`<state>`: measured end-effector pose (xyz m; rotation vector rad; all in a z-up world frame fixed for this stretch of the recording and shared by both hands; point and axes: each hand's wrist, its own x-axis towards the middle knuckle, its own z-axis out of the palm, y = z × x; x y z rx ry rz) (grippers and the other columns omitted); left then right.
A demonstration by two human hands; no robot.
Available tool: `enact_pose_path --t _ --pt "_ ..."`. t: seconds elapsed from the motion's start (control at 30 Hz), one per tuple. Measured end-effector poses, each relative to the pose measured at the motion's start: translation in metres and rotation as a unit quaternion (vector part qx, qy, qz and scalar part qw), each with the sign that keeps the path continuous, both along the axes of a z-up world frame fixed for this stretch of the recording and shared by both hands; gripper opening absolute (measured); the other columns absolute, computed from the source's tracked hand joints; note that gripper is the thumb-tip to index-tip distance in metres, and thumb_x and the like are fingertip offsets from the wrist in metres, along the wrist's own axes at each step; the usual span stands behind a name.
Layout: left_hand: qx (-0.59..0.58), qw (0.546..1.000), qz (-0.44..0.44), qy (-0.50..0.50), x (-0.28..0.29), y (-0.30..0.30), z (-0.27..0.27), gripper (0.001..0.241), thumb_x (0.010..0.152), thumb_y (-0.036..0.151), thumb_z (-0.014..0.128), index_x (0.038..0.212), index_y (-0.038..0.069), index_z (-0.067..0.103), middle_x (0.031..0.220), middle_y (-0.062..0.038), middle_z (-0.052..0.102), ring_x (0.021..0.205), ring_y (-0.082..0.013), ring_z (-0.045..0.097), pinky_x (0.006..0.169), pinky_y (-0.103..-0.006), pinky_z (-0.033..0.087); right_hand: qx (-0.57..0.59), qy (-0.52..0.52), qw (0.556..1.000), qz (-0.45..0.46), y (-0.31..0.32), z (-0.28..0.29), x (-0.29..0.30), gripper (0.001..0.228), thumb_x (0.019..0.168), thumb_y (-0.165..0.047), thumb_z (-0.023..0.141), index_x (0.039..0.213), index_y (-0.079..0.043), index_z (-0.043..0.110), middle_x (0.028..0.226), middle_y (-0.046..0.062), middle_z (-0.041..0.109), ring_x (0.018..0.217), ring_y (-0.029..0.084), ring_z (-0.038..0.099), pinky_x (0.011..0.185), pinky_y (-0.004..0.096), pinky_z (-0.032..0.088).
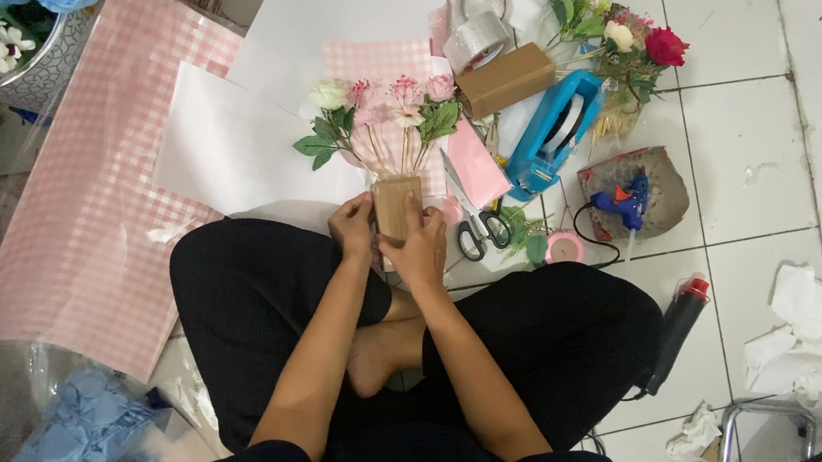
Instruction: The person wraps a small bouquet of artificial flowers using white and pink checkered paper. They fold the paper around the stems, secure it with tape, and adjust the layers to create a finished presentation.
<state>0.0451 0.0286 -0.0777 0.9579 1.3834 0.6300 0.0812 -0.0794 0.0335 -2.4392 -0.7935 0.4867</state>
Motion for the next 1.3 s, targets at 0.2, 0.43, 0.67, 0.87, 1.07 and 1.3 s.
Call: enact_pose_path --t 0.2,0.43,0.67,0.87,1.07,1.3 --pt "0.013 0.999 -0.033 0.008 -0.008 0.0 -0.004 0.021 0.092 0.03 0.079 0.105 0.013 0.08 0.095 -0.014 0.075 0.093 -0.0204 0.067 0.079 -0.0371 0.056 -0.011 -0.016 1.0 0.014 0.004 -0.003 0.001 0.096 0.074 -0.036 0.084 0.155 -0.013 0.039 0.127 0.02 0.043 0.119 0.044 0.054 0.095 0.05 0.05" --pt "-0.004 0.997 -0.064 -0.031 -0.009 -0.001 0.005 0.025 0.095 0.031 0.076 0.107 0.009 0.077 0.115 -0.015 0.071 0.113 -0.0252 0.062 0.097 -0.0437 0.05 -0.005 -0.033 0.999 0.024 0.002 -0.011 0.0 0.097 0.072 -0.033 0.086 0.155 -0.011 0.041 0.127 0.021 0.043 0.117 0.044 0.055 0.092 0.048 0.05" --pt "0.001 0.993 -0.11 -0.05 -0.007 -0.007 0.016 0.047 0.088 0.026 0.084 0.122 0.0 0.064 0.126 -0.02 0.064 0.123 -0.0319 0.057 0.105 -0.0494 0.045 0.008 -0.05 0.998 0.024 0.001 -0.024 -0.001 0.094 0.074 -0.034 0.084 0.155 -0.012 0.041 0.125 0.02 0.043 0.116 0.042 0.055 0.09 0.046 0.05" --pt "-0.031 0.991 -0.123 -0.043 -0.003 -0.005 0.021 0.05 0.086 0.024 0.086 0.125 0.005 0.062 0.129 -0.017 0.063 0.127 -0.0309 0.055 0.106 -0.0489 0.045 0.146 0.016 0.988 -0.035 -0.013 -0.032 0.022 0.09 0.077 -0.04 0.083 0.154 -0.014 0.045 0.138 0.024 0.037 0.127 0.044 0.048 0.101 0.046 0.046" --pt "-0.029 0.993 -0.111 -0.017 -0.01 -0.005 0.025 0.054 0.083 0.028 0.089 0.125 0.006 0.065 0.124 -0.014 0.067 0.123 -0.0273 0.06 0.103 -0.046 0.048 0.297 -0.059 0.879 -0.369 -0.065 -0.052 0.139 0.071 0.1 -0.02 0.07 0.155 0.0 0.031 0.15 0.033 0.027 0.144 0.047 0.027 0.119 0.054 0.024" --pt "-0.019 0.994 -0.107 0.004 -0.009 -0.004 0.025 0.047 0.081 0.03 0.088 0.12 0.013 0.068 0.117 -0.009 0.071 0.117 -0.0231 0.064 0.098 -0.0434 0.051 0.193 0.114 0.913 -0.339 -0.091 -0.027 0.211 0.034 0.097 -0.049 0.071 0.112 -0.02 0.078 0.125 0.007 0.066 0.126 0.031 0.057 0.099 0.052 0.048"
